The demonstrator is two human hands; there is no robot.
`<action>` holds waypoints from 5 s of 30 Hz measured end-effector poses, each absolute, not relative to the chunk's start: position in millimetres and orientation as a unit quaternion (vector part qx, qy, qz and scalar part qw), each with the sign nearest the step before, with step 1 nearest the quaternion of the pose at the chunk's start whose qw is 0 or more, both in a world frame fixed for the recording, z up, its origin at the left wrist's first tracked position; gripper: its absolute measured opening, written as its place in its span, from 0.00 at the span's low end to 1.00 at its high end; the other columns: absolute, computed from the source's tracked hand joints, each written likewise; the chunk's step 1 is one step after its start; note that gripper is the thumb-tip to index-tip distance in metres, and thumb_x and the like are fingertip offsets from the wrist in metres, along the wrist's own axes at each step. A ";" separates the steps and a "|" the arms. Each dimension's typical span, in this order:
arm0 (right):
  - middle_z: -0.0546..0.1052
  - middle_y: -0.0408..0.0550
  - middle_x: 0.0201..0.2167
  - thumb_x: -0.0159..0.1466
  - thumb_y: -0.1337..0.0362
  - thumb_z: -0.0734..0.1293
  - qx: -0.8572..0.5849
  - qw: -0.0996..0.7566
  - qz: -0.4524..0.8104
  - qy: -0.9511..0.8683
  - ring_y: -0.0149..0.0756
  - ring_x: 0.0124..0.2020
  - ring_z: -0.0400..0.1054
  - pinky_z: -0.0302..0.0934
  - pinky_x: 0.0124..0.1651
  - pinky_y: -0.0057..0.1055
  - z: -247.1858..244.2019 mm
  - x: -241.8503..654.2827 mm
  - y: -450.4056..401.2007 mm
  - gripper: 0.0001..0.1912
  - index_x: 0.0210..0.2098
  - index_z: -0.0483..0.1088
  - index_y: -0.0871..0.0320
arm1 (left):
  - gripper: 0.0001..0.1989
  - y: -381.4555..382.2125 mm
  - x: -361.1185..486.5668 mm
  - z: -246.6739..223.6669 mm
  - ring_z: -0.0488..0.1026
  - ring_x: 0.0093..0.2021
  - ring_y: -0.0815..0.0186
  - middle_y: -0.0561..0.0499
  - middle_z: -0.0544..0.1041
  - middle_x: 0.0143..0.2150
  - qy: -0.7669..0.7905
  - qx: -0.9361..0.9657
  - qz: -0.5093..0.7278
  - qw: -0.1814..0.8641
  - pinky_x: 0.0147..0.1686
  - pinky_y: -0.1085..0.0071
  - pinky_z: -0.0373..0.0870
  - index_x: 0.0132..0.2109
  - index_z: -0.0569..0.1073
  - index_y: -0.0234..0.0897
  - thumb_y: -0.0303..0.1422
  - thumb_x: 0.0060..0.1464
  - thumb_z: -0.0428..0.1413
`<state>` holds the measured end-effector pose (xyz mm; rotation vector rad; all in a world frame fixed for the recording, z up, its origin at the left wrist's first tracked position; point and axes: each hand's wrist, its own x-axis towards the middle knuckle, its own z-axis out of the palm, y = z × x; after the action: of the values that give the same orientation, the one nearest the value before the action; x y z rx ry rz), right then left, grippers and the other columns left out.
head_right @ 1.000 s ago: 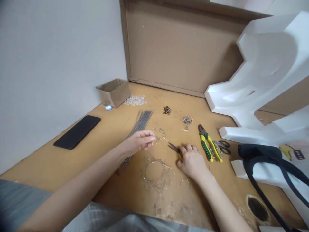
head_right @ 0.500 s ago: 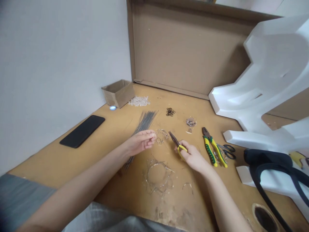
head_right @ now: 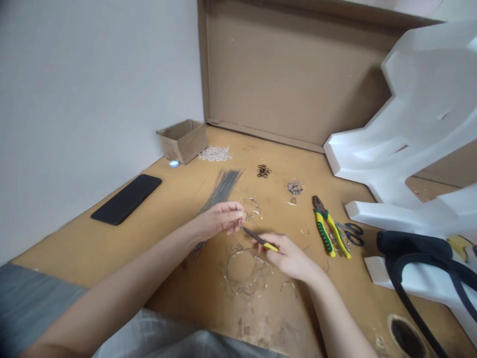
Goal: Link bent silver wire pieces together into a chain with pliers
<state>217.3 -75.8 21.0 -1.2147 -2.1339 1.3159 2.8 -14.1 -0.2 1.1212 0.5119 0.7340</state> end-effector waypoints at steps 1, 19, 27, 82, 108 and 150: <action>0.72 0.46 0.34 0.59 0.69 0.58 -0.432 0.175 0.460 -0.756 0.34 0.35 0.65 0.60 0.39 0.29 21.9 216.2 -76.2 0.12 0.39 0.69 0.60 | 0.09 -14.8 3.0 -0.5 0.66 0.25 0.76 0.53 0.68 0.30 0.230 0.515 0.332 0.756 0.20 0.81 0.60 0.32 0.66 0.32 0.35 0.51 0.54; 0.71 0.44 0.30 0.56 0.72 0.57 -0.432 0.167 0.452 -0.763 0.31 0.31 0.63 0.58 0.35 0.26 17.3 217.4 -74.3 0.15 0.39 0.71 0.60 | 0.10 -19.5 6.8 -1.4 0.68 0.24 0.76 0.54 0.68 0.29 0.227 0.506 0.303 0.775 0.21 0.80 0.64 0.32 0.66 0.32 0.36 0.51 0.55; 0.73 0.45 0.34 0.55 0.74 0.57 -0.435 0.160 0.419 -0.781 0.33 0.34 0.65 0.59 0.38 0.27 20.6 216.5 -74.8 0.17 0.40 0.71 0.60 | 0.11 -18.6 8.3 -3.8 0.68 0.23 0.75 0.55 0.68 0.28 0.251 0.529 0.299 0.754 0.21 0.79 0.64 0.32 0.65 0.32 0.37 0.50 0.55; 0.74 0.42 0.27 0.57 0.69 0.58 -0.493 0.112 0.376 -0.777 0.30 0.27 0.64 0.58 0.32 0.26 16.8 217.6 -76.7 0.13 0.35 0.73 0.59 | 0.06 -33.2 16.4 -2.9 0.66 0.20 0.74 0.59 0.64 0.22 0.362 0.697 0.317 0.532 0.21 0.78 0.60 0.32 0.63 0.36 0.34 0.54 0.48; 0.73 0.48 0.36 0.55 0.68 0.60 -0.549 0.047 0.024 -0.834 0.41 0.39 0.65 0.59 0.38 0.34 22.4 236.2 -77.3 0.20 0.47 0.68 0.52 | 0.08 -14.0 -9.6 13.0 0.64 0.31 0.69 0.52 0.68 0.31 0.363 0.860 0.288 0.213 0.31 0.74 0.59 0.33 0.65 0.36 0.30 0.57 0.43; 0.74 0.48 0.40 0.56 0.68 0.58 -0.593 -0.011 0.003 -0.805 0.40 0.41 0.65 0.57 0.38 0.32 10.8 234.9 -74.0 0.21 0.48 0.67 0.53 | 0.07 -10.9 -5.9 4.6 0.65 0.29 0.70 0.53 0.66 0.27 0.383 0.823 0.320 0.272 0.30 0.74 0.61 0.32 0.64 0.35 0.31 0.57 0.45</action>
<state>234.9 -74.0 10.8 -1.8777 -2.5464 0.0107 -5.9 -10.9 4.6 2.2146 1.0304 0.8612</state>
